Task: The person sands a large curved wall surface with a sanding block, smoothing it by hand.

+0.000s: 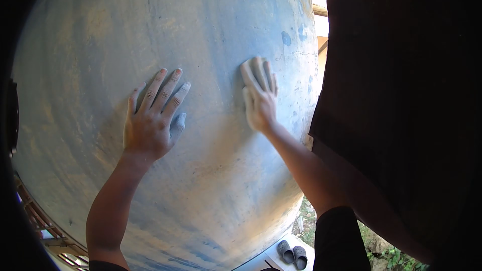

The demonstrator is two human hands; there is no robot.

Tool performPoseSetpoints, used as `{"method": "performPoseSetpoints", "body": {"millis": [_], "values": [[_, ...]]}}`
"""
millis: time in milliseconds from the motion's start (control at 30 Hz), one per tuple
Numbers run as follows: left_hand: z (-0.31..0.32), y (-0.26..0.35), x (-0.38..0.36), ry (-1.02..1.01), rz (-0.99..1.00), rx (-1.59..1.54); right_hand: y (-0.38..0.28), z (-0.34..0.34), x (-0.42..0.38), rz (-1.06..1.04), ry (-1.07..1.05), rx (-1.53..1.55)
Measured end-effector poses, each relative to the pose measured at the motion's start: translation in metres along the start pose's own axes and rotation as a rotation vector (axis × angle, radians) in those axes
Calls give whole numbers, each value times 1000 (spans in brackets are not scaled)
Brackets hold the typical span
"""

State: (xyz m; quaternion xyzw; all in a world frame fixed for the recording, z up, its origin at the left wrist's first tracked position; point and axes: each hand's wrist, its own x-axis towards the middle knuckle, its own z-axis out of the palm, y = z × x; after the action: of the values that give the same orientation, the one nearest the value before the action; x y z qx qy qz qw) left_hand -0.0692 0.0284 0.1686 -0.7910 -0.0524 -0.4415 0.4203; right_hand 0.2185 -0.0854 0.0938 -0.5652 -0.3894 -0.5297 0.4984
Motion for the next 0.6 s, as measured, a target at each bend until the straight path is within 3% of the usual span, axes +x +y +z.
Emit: {"method": "performPoseSetpoints", "body": {"millis": [67,167,333,533,600], "values": [[0,0,2,-3,8,-11,-19,-10,-9,-112,-131,0],[2,0,0,8,11,5,7,-6,4,-71,-110,97],[3,0,-1,31,8,-17,34,4,38,151,115,181],[-2,4,0,46,6,-61,-30,7,0,139,75,110],[-3,3,2,50,6,-45,-48,7,-33,5,37,131]]}}
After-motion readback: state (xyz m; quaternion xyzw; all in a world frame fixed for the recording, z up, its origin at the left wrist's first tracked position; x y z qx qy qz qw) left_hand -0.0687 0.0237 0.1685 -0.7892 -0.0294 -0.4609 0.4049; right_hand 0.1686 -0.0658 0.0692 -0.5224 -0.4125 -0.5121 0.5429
